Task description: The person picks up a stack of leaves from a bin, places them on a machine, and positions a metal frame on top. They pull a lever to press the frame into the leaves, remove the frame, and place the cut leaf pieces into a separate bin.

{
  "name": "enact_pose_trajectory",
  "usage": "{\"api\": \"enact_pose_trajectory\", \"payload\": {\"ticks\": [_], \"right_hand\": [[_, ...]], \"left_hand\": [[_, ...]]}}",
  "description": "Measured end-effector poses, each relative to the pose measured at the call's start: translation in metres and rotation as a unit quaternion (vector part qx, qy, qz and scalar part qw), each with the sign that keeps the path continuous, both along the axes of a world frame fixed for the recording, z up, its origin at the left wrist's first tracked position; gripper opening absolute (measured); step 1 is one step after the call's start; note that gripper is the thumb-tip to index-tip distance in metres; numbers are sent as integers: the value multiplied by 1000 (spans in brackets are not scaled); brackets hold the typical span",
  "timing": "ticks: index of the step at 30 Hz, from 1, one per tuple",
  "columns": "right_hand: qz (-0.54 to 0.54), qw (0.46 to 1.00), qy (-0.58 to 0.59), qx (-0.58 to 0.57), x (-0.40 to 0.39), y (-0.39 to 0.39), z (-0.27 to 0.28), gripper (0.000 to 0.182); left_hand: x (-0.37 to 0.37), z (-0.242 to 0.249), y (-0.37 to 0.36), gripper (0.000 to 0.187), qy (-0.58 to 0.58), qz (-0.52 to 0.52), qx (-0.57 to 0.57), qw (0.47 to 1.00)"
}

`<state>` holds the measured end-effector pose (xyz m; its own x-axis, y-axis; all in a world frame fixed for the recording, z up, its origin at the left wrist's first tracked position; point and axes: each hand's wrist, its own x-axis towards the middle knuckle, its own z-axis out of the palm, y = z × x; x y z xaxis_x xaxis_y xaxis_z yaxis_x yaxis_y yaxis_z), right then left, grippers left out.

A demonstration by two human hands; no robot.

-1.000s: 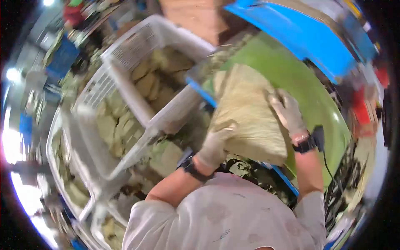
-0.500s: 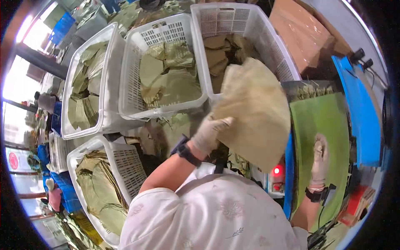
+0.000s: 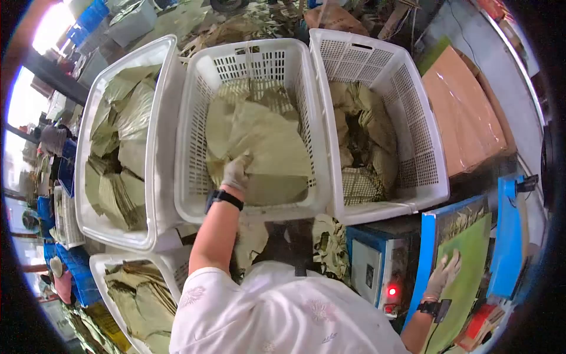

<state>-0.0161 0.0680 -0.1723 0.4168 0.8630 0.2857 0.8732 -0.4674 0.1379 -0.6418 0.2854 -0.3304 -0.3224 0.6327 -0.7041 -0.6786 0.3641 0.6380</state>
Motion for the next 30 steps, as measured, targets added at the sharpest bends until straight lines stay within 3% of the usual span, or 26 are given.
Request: {"api": "enact_pose_trajectory", "payload": {"ticks": [5, 8, 10, 11, 12, 13, 15, 16, 18, 20, 21, 23, 24, 26, 28, 29, 30], "right_hand": [[-13, 1000, -2, -20, -6, 2, 3, 62], [-12, 1000, -2, -28, -12, 2, 8, 53], [-15, 999, -28, -31, -4, -1, 2, 54], [-18, 998, -50, -32, 0, -3, -1, 55], [-13, 998, -50, -33, 1, -3, -2, 55], [-14, 999, -39, -25, 2, -3, -3, 54], [-7, 999, -26, -19, 6, -4, -4, 52], [-14, 1000, 7, -8, 10, -4, -3, 49], [-2, 999, 46, -1, 10, 4, -4, 46], [46, 983, 123, 131, -9, 18, -8, 49], [72, 981, 138, 113, -30, 28, -5, 49], [235, 959, 87, 135, -94, 63, 6, 48], [322, 936, 75, 125, -116, 79, 6, 48], [424, 891, 132, 94, -151, 99, -14, 40], [494, 845, 205, 29, -171, 114, -37, 37], [514, 817, 263, 0, -180, 121, -57, 36], [517, 796, 314, -27, -195, 119, -63, 36]], "left_hand": [[-73, -28, 137, 35, 42, -88, 142, 985], [-60, 39, 168, 36, -2, -30, 103, 994], [-73, -13, 189, 34, 0, -44, 110, 993], [-81, -61, 201, 32, 5, -60, 118, 991], [-88, -153, 220, 33, 69, -100, 98, 988], [-66, -115, 189, 31, 142, -138, 49, 979], [-44, -111, 130, 33, 161, -181, 101, 965], [-32, -133, 110, 34, 152, -167, 114, 967], [-11, -50, 45, 37, 183, -217, 100, 954], [-11, -13, 4, 37, 256, -221, 72, 938], [-12, -7, -24, 37, 319, -242, 48, 915], [-16, -13, -68, 36, 214, -167, 19, 962], [-18, 14, -89, 35, 276, -159, 29, 947], [-13, 41, -142, 33, 343, -118, 14, 932], [-5, 45, -197, 32, 272, -29, 141, 952], [-1, 75, -231, 32, 384, -57, 110, 915], [3, 89, -265, 31, 382, -35, 101, 918]]}}
